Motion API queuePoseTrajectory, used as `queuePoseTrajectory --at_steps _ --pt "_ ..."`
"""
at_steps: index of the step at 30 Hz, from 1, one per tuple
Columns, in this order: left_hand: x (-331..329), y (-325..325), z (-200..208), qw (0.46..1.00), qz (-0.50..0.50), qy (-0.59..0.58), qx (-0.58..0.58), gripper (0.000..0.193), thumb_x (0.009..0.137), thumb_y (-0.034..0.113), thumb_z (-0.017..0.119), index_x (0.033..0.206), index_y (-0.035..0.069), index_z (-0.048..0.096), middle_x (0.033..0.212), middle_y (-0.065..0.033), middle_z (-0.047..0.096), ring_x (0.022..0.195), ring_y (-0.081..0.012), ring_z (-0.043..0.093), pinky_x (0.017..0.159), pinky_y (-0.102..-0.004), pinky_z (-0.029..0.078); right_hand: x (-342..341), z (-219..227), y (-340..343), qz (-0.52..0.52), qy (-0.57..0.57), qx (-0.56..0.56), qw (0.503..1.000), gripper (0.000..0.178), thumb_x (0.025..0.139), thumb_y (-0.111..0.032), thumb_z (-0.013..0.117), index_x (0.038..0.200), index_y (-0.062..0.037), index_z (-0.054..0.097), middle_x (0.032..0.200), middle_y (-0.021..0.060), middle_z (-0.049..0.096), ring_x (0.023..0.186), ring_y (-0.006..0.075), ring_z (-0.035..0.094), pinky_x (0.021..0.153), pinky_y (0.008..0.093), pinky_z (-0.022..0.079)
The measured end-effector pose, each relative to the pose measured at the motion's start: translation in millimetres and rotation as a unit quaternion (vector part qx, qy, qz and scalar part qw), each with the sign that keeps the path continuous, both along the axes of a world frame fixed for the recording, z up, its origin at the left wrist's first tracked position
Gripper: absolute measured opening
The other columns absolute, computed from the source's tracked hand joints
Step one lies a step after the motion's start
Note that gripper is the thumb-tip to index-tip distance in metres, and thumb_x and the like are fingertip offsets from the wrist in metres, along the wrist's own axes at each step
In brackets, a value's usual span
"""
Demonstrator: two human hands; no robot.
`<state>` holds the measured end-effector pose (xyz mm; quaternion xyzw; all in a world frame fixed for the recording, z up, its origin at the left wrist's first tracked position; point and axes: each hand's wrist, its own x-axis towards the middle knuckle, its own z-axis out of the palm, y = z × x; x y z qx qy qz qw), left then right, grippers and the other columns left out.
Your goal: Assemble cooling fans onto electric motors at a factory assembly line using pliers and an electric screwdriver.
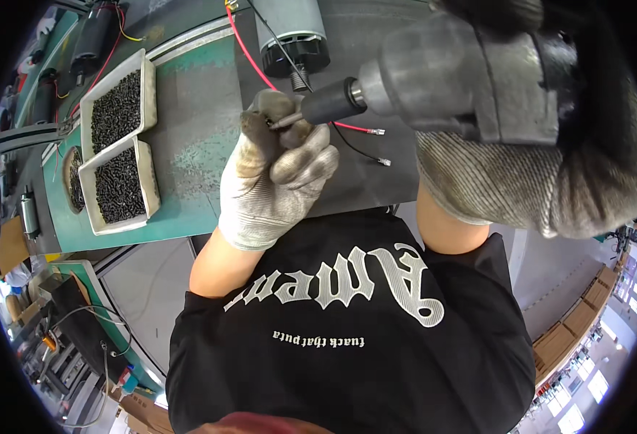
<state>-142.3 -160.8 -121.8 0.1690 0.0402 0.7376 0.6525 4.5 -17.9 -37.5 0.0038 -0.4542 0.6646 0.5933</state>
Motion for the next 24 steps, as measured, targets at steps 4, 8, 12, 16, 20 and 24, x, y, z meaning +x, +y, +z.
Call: queuePoseTrajectory --at_steps 4,8,12,16,20,24 --pt "5 -7 -9 0.999 0.027 0.023 -0.028 0.032 0.094 0.041 0.06 0.103 0.011 0.06 0.079 0.0013 0.05 0.057 -0.0057 0.038 0.058 -0.0222 0.033 -7 -12 -18 -0.007 -0.011 0.0 1.0 0.052 0.082 -0.007 0.058 0.13 0.0054 0.043 0.121 0.0185 0.055 0.087 0.0269 0.061 0.071 0.0385 0.053" --pt "9 -15 -23 0.987 0.087 0.1 -0.09 0.031 0.096 0.037 0.061 0.099 0.006 0.058 0.079 -0.0003 0.051 0.053 -0.0065 0.037 0.056 -0.0225 0.033 -20 -28 -31 -0.009 -0.03 -0.005 1.0 0.051 0.082 -0.007 0.058 0.129 0.005 0.044 0.118 0.0182 0.056 0.086 0.0264 0.061 0.07 0.0379 0.052" --pt "10 -32 -19 0.916 0.139 0.312 -0.211 0.031 0.098 0.032 0.058 0.091 0.002 0.055 0.074 -0.0023 0.05 0.05 -0.0073 0.037 0.05 -0.0233 0.032 -26 -42 -35 -0.01 -0.043 -0.01 0.999 0.049 0.082 -0.008 0.059 0.128 0.0045 0.046 0.115 0.0178 0.056 0.086 0.026 0.061 0.069 0.0372 0.052" --pt "7 -27 -27 0.977 -0.05 0.091 -0.187 0.035 0.1 0.037 0.054 0.09 0.004 0.055 0.074 -0.0033 0.051 0.05 -0.0078 0.036 0.05 -0.0237 0.033 -37 -52 -34 -0.022 -0.039 -0.008 0.999 0.047 0.082 -0.008 0.059 0.126 0.0041 0.047 0.112 0.0175 0.057 0.085 0.0255 0.061 0.069 0.0366 0.052" --pt "4 -16 -16 0.937 -0.118 -0.047 -0.326 0.033 0.099 0.044 0.051 0.099 0.011 0.054 0.078 -0.0037 0.056 0.057 -0.0134 0.046 0.054 -0.0278 0.039 -21 -55 -13 -0.046 -0.029 0.003 0.999 0.046 0.082 -0.008 0.06 0.125 0.0037 0.048 0.109 0.0171 0.058 0.084 0.0251 0.062 0.068 0.036 0.052" --pt "-14 6 -32 0.914 -0.01 -0.053 -0.401 0.023 0.099 0.038 0.053 0.106 0.016 0.056 0.082 -0.0024 0.059 0.068 -0.0187 0.054 0.065 -0.0338 0.044 -16 -57 16 -0.078 -0.027 0.021 0.996 0.044 0.082 -0.008 0.06 0.124 0.0032 0.049 0.107 0.0168 0.058 0.084 0.0246 0.062 0.067 0.0353 0.052"
